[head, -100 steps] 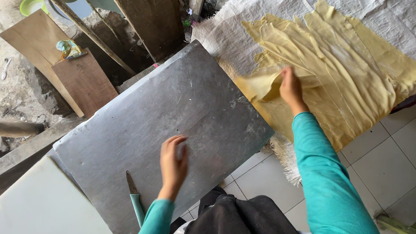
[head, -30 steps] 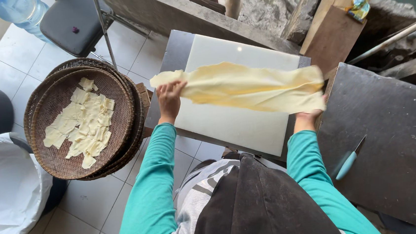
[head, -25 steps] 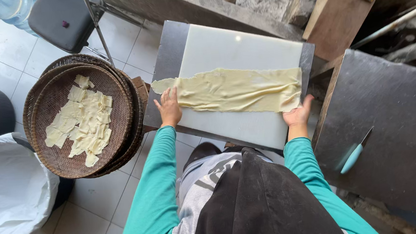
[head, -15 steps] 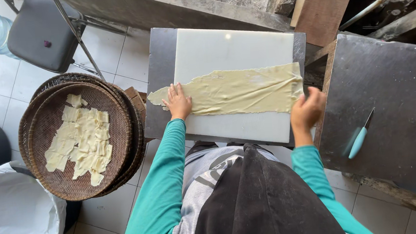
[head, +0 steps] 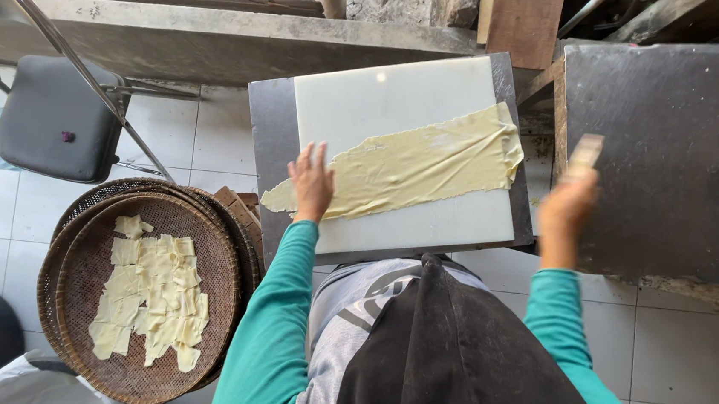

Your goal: The person cuts thin sheets of dough into smaller rectangular pieces using a knife on a white cutting board. The cut pieces are placed into a woven basket. The person repeats this process with multiple sheets of dough.

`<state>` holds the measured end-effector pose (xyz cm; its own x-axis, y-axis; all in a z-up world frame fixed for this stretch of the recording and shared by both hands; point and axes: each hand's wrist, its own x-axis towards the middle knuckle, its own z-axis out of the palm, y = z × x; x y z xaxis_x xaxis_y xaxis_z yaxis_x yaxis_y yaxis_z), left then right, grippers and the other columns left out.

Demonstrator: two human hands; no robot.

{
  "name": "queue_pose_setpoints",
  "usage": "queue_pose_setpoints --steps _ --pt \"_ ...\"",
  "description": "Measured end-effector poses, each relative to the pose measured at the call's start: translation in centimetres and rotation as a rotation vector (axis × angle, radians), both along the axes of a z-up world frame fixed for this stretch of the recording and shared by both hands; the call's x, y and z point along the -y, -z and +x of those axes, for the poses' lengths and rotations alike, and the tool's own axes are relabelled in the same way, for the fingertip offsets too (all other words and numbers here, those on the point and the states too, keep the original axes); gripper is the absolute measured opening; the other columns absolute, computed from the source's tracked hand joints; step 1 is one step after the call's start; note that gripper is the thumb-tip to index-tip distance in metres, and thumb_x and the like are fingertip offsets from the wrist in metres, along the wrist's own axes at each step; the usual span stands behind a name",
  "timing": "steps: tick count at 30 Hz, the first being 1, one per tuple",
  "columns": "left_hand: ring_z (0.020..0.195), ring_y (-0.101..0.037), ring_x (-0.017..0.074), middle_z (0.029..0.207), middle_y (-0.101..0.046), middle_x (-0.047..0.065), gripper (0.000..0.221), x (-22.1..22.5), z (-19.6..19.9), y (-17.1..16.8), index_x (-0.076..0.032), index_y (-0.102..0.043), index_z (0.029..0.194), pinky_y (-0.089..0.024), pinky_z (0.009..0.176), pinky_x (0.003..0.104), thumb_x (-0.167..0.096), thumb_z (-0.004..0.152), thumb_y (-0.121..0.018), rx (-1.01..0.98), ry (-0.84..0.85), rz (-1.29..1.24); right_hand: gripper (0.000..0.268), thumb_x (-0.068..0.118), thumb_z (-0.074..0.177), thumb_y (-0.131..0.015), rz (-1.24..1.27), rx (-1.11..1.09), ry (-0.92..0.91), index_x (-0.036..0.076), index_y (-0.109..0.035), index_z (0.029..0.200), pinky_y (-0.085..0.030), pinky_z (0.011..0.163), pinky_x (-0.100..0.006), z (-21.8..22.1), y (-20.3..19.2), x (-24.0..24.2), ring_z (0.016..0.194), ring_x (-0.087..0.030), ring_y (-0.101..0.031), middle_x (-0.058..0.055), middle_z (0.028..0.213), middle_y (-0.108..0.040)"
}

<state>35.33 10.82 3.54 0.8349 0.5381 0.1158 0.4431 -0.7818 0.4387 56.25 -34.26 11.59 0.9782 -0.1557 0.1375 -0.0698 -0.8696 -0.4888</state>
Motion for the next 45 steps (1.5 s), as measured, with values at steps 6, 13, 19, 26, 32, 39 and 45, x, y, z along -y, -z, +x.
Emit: queue_pose_setpoints --steps 6,13,19,26,32,39,45 --pt "0.153 -0.023 0.0301 0.164 -0.031 0.004 0.076 3.5 10.3 0.3 -0.025 -0.034 0.158 -0.014 0.119 0.072 -0.012 0.09 -0.066 -0.18 0.377 0.153 0.053 0.009 0.1 -0.042 -0.136 -0.351 -0.689 0.013 -0.045 0.152 -0.055 0.082 -0.054 -4.5 6.1 -21.0 0.097 -0.044 -0.069 -0.027 0.109 -0.068" --pt "0.149 -0.029 0.0322 0.163 -0.033 0.004 0.06 5.5 12.2 2.5 -0.019 -0.041 0.154 -0.013 0.113 0.076 -0.01 0.096 -0.053 -0.32 0.345 0.142 0.061 0.008 0.096 -0.048 -0.219 -0.288 -0.723 0.009 -0.038 0.156 -0.055 0.078 -0.057 -6.7 7.7 -21.8 0.089 -0.047 -0.068 -0.027 0.107 -0.065" --pt "0.13 -0.052 0.0301 0.134 -0.059 0.006 0.036 7.8 13.8 0.0 -0.013 -0.063 0.123 -0.035 0.111 0.057 -0.029 0.091 -0.069 -0.106 0.254 -0.082 0.066 0.017 0.091 -0.061 -0.086 -0.486 -0.639 0.014 -0.041 0.154 -0.055 0.074 -0.058 -18.2 6.2 -6.9 0.086 -0.049 -0.068 -0.023 0.105 -0.064" --pt "0.113 -0.06 0.0313 0.113 -0.069 0.01 0.017 12.5 18.8 1.1 -0.014 -0.065 0.105 -0.043 0.097 0.048 -0.022 0.092 -0.072 -0.103 0.132 -0.196 0.044 0.031 0.092 -0.08 0.189 -0.139 0.016 0.002 -0.062 0.119 -0.05 0.09 -0.05 -7.7 10.4 -5.7 0.107 -0.043 -0.064 -0.022 0.116 -0.062" --pt "0.098 -0.066 0.0419 0.102 -0.068 0.022 0.045 12.4 18.8 4.4 -0.003 -0.051 0.121 -0.051 0.085 0.049 -0.022 0.087 -0.073 0.04 -0.104 -0.6 0.052 0.031 0.091 -0.079 0.21 -0.17 0.135 -0.005 -0.057 0.119 -0.052 0.087 -0.05 5.5 11.2 -8.8 0.105 -0.043 -0.063 -0.023 0.126 -0.052" --pt "0.106 -0.063 0.0448 0.115 -0.067 0.025 0.029 15.2 16.3 2.5 0.0 -0.057 0.114 -0.05 0.089 0.05 -0.02 0.097 -0.068 -0.041 -0.1 -0.531 0.023 0.014 0.098 -0.067 0.101 -0.056 0.003 -0.003 -0.059 0.11 -0.054 0.08 -0.05 5.1 7.1 -10.1 0.095 -0.043 -0.068 -0.023 0.106 -0.067" --pt "0.106 -0.065 0.0411 0.114 -0.066 0.024 0.022 20.7 21.1 -6.3 -0.001 -0.055 0.121 -0.053 0.091 0.046 -0.01 0.102 -0.058 0.461 0.153 -0.674 0.012 0.008 0.105 -0.066 0.306 0.37 -0.106 0.0 -0.057 0.103 -0.056 0.077 -0.046 5.1 -5.7 -2.5 0.088 -0.037 -0.072 -0.019 0.094 -0.068"
